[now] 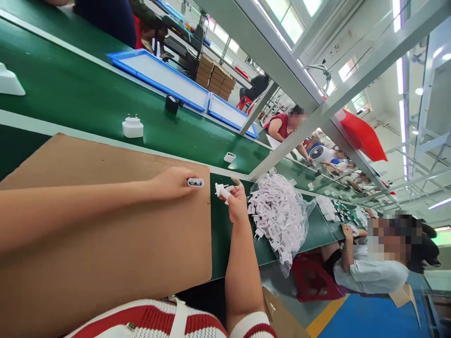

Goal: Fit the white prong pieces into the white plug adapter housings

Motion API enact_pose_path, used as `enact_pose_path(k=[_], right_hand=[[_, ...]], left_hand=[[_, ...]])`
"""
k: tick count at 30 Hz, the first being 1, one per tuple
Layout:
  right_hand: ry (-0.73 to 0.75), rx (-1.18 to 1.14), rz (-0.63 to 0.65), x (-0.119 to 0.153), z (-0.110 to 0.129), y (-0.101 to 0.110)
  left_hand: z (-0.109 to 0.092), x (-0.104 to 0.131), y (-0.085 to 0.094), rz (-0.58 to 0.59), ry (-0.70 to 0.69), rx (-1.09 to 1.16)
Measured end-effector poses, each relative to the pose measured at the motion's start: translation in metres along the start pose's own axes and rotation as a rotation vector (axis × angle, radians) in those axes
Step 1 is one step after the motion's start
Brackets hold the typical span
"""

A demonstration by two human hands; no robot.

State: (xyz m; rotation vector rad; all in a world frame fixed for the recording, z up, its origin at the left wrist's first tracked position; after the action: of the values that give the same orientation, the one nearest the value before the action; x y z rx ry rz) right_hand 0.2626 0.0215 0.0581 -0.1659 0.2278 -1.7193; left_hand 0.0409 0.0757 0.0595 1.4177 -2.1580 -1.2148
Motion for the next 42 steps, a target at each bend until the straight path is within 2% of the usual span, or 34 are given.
enact_pose_path(k=[3,5,8,13,17,21,24,29,32,37,42], right_hand=[[0.005,0.056,0.049,0.006,0.000,-0.011],[0.045,0.137,0.081,0.011,0.000,-0.019],[0.168,0.339,0.140,0.021,0.002,-0.032],[0.431,0.723,0.318,0.042,0.007,-0.057],[0.469,0.949,0.391,0.045,0.004,-0.066],[0.529,0.982,0.352,0.043,0.003,-0.064],[0.567,0.996,0.369,0.045,0.003,-0.065],[0.535,1.123,0.377,0.047,0.005,-0.070],[0.547,1.114,0.391,0.049,0.004,-0.070],[0.587,1.073,0.344,0.051,0.002,-0.067],[0.550,1.120,0.369,0.050,0.000,-0.069]], left_hand=[[-0.014,0.037,-0.018,0.082,-0.099,0.001],[-0.016,0.048,-0.025,0.080,-0.108,0.046],[-0.008,0.052,-0.030,0.026,-0.083,0.147],[-0.001,0.048,-0.033,0.024,-0.141,0.194],[0.000,0.047,-0.033,0.010,-0.155,0.243],[0.004,0.046,-0.036,0.010,-0.124,0.259],[0.005,0.046,-0.037,0.032,-0.111,0.254],[0.004,0.048,-0.035,0.049,-0.098,0.252],[0.004,0.047,-0.035,0.049,-0.090,0.256],[0.003,0.046,-0.035,0.044,-0.081,0.263],[0.004,0.046,-0.036,0.046,-0.084,0.269]])
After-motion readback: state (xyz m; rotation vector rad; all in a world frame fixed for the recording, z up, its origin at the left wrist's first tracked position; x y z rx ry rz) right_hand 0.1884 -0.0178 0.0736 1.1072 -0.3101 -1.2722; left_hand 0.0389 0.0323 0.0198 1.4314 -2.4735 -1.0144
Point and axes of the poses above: each hand's wrist, its own x-axis away from the middle knuckle, its own y-axis out of the back of the hand, z = x × y, the point moved 5 cm from there along -x, towards the middle knuckle, and after that the axes turned 9 degrees about -x, right-handed, at the moved point
